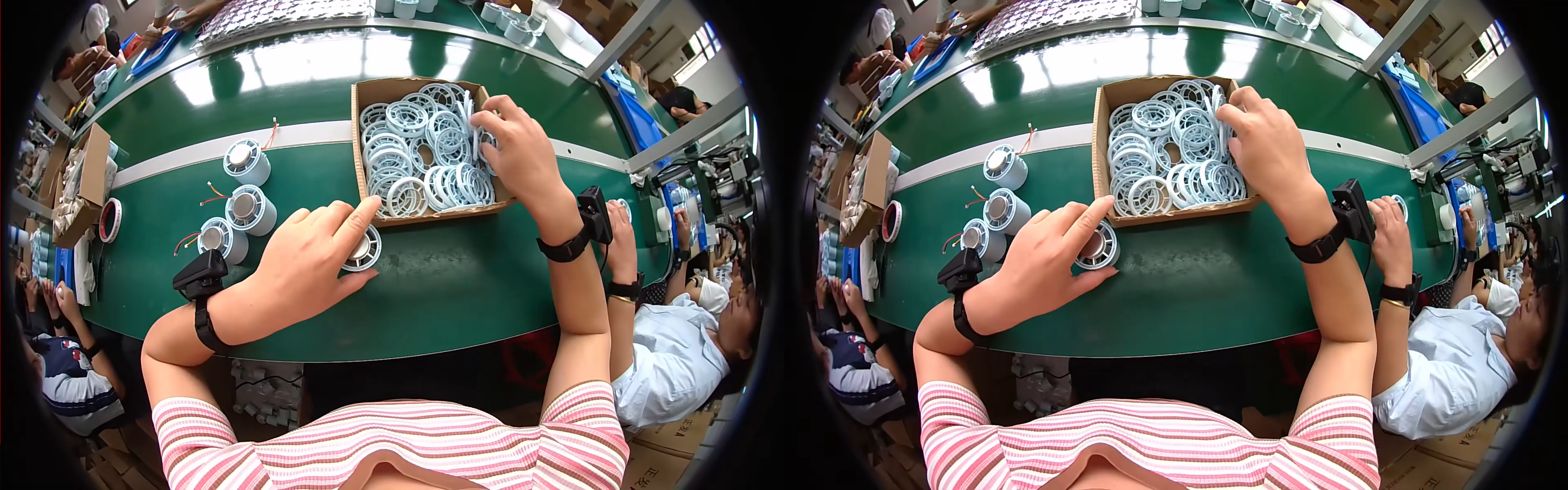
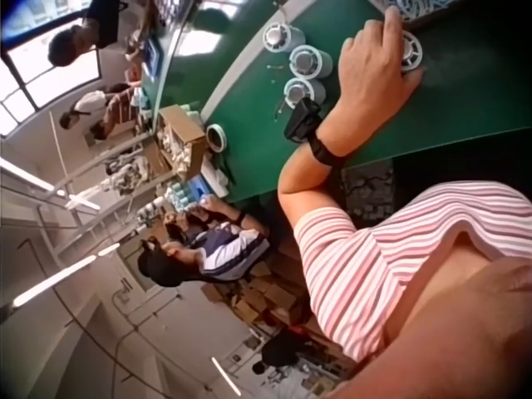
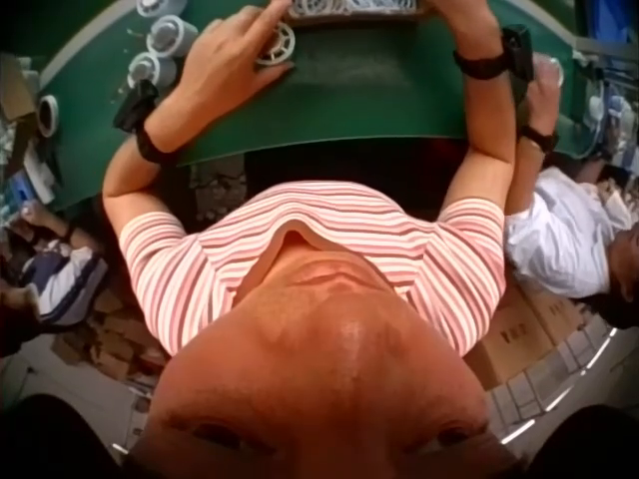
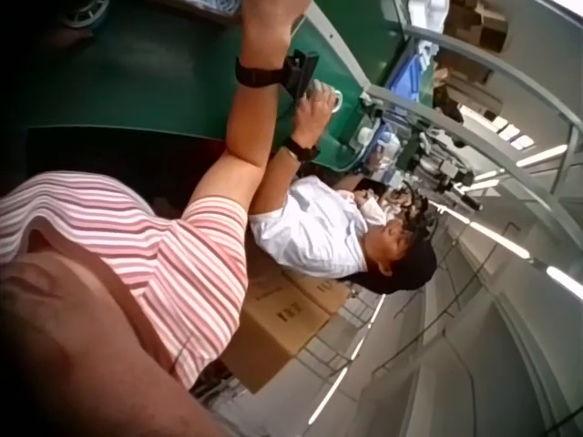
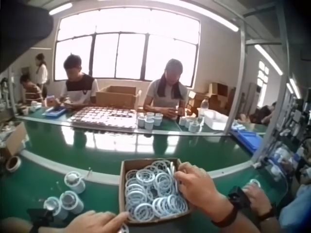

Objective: Assembling electronic components by fitting a metal ring and wire into a plastic housing on an assembly line.

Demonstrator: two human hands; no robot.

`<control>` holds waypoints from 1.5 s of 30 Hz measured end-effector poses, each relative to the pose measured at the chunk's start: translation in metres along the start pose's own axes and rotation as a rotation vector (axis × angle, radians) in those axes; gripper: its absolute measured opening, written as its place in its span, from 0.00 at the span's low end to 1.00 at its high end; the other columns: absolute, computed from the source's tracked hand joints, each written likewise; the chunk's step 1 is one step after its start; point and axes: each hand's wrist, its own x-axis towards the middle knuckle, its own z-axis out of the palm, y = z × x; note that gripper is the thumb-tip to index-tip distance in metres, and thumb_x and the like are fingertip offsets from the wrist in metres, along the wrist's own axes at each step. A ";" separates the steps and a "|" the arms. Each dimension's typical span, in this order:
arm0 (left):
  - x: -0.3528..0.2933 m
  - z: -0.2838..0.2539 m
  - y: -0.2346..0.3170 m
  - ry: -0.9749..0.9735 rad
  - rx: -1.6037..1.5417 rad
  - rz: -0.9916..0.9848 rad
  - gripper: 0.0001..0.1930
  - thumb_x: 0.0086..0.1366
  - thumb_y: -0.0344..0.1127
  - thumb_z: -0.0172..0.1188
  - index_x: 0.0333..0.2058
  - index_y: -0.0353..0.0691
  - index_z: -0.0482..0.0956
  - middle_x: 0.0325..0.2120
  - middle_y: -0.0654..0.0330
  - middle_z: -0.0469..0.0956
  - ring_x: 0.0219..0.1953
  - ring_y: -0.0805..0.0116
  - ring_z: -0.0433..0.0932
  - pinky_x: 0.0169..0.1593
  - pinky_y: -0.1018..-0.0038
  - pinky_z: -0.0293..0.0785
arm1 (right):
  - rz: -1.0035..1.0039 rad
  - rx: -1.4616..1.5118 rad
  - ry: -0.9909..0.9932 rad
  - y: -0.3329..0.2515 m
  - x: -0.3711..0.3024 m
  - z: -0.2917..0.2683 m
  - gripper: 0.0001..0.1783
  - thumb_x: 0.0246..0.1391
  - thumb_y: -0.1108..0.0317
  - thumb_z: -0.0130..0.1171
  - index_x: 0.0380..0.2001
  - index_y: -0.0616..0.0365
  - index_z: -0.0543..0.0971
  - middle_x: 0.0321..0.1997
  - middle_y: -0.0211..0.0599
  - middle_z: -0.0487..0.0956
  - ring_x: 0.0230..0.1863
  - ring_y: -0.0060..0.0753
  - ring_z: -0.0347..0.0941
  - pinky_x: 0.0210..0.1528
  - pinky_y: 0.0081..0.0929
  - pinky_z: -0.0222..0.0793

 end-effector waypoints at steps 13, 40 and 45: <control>-0.002 0.009 -0.001 0.125 0.024 0.196 0.42 0.51 0.50 0.76 0.64 0.44 0.71 0.40 0.59 0.75 0.38 0.62 0.76 0.45 0.68 0.71 | -0.128 0.636 0.121 -0.072 -0.077 -0.056 0.14 0.45 0.87 0.65 0.35 0.61 0.80 0.39 0.39 0.80 0.36 0.33 0.77 0.37 0.27 0.73; -0.010 0.021 0.020 -0.004 -0.357 -0.143 0.43 0.54 0.43 0.77 0.66 0.43 0.65 0.45 0.53 0.73 0.30 0.57 0.80 0.33 0.67 0.77 | 0.361 0.494 -0.110 -0.129 -0.142 -0.011 0.42 0.45 0.74 0.73 0.65 0.60 0.69 0.61 0.48 0.73 0.61 0.53 0.70 0.65 0.41 0.64; -0.006 0.016 0.024 -0.293 -0.896 -0.393 0.41 0.56 0.29 0.75 0.66 0.40 0.63 0.52 0.56 0.72 0.46 0.67 0.82 0.45 0.73 0.81 | 0.215 0.516 -0.149 -0.118 -0.150 -0.010 0.43 0.45 0.79 0.69 0.67 0.60 0.66 0.62 0.48 0.72 0.63 0.50 0.70 0.67 0.40 0.64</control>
